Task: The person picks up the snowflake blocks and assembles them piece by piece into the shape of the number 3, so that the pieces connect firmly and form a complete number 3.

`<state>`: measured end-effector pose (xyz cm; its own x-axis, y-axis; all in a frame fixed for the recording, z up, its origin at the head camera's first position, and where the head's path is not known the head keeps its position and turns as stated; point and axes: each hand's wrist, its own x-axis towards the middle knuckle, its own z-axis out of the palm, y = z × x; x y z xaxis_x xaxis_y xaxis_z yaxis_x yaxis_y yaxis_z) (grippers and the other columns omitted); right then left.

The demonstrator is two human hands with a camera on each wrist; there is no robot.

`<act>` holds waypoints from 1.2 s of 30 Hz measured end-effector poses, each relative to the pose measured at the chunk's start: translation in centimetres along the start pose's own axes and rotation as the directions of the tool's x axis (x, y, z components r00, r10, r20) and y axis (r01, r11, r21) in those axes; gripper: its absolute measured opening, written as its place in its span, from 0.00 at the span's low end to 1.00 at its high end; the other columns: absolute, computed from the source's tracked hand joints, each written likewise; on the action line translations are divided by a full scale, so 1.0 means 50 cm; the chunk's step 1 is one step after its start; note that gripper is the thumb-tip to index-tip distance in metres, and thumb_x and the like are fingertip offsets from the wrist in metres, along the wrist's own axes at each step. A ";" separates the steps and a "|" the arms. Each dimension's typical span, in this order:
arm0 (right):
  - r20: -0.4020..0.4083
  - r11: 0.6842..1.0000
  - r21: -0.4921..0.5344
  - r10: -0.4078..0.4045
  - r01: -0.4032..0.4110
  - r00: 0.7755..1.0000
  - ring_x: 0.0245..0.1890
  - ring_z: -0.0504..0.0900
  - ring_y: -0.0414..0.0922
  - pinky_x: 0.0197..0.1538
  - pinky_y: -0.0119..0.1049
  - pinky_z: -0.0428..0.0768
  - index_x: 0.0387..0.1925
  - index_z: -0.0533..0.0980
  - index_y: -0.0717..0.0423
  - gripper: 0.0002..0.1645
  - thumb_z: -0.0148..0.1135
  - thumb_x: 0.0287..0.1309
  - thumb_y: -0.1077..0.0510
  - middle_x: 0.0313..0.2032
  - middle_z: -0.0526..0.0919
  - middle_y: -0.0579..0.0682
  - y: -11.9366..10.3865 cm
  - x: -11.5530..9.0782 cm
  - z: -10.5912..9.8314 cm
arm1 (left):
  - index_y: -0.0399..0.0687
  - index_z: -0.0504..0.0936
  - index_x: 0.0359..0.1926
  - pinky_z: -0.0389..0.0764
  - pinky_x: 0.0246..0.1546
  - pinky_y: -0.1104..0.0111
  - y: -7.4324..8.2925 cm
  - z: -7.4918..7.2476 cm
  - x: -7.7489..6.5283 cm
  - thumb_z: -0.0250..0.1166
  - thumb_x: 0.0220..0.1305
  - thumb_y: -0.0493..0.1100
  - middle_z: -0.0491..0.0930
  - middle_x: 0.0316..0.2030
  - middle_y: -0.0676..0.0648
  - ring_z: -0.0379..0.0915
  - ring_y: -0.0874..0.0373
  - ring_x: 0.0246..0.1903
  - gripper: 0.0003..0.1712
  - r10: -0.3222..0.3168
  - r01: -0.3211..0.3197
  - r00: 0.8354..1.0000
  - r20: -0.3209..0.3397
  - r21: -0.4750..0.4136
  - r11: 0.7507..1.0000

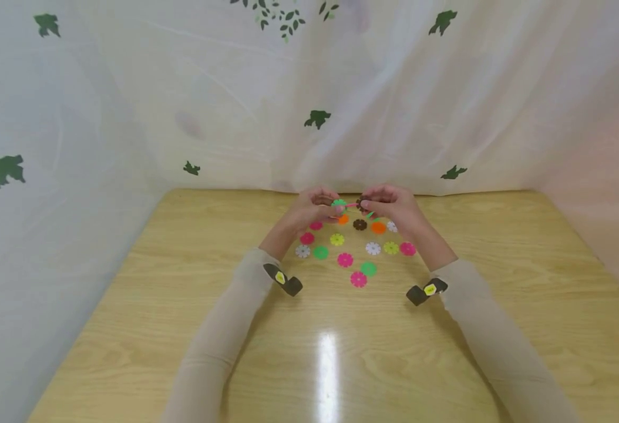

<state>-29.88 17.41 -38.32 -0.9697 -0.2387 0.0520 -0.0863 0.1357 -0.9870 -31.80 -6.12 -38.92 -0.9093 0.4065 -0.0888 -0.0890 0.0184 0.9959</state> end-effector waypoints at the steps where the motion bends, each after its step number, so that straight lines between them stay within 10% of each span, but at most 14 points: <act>1: -0.003 1.000 0.002 0.000 0.000 1.000 0.37 0.87 0.46 0.47 0.39 0.88 0.50 0.80 0.62 0.15 0.69 0.65 0.58 0.35 0.88 0.43 0.001 -0.001 0.000 | 0.38 0.78 0.49 0.80 0.61 0.47 -0.001 0.000 0.000 0.69 0.66 0.34 0.80 0.42 0.46 0.76 0.29 0.57 0.13 -0.004 0.004 1.000 0.000 -0.002 1.000; 15: -0.006 0.999 -0.013 -0.044 0.044 0.999 0.36 0.87 0.45 0.44 0.38 0.89 0.52 0.79 0.65 0.17 0.68 0.65 0.59 0.33 0.88 0.41 0.000 -0.008 0.006 | 0.42 0.80 0.42 0.83 0.59 0.51 -0.012 0.005 0.004 0.66 0.68 0.32 0.85 0.43 0.40 0.82 0.42 0.51 0.04 0.000 0.002 1.000 0.029 -0.054 0.999; 27: -0.027 0.997 -0.052 -0.058 0.057 0.998 0.37 0.87 0.46 0.44 0.37 0.88 0.53 0.79 0.65 0.19 0.68 0.65 0.57 0.34 0.88 0.40 0.002 -0.005 0.006 | 0.30 0.79 0.56 0.82 0.60 0.49 -0.007 0.006 0.002 0.68 0.67 0.35 0.81 0.53 0.30 0.85 0.49 0.45 0.19 0.015 -0.012 0.998 0.062 -0.041 0.999; 36: -0.011 0.996 -0.054 -0.074 0.074 0.997 0.38 0.86 0.47 0.44 0.37 0.88 0.54 0.79 0.66 0.20 0.68 0.66 0.57 0.34 0.88 0.40 0.003 -0.006 0.009 | 0.31 0.81 0.54 0.87 0.52 0.59 -0.011 0.012 0.003 0.70 0.66 0.37 0.85 0.44 0.46 0.85 0.49 0.46 0.18 0.017 -0.015 0.999 0.039 -0.043 0.999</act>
<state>-29.51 17.07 -38.58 -0.9630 -0.2376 0.1270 -0.1698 0.1694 -0.9708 -31.64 -5.50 -39.49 -0.8941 0.4423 -0.0710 -0.0925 -0.0272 0.9953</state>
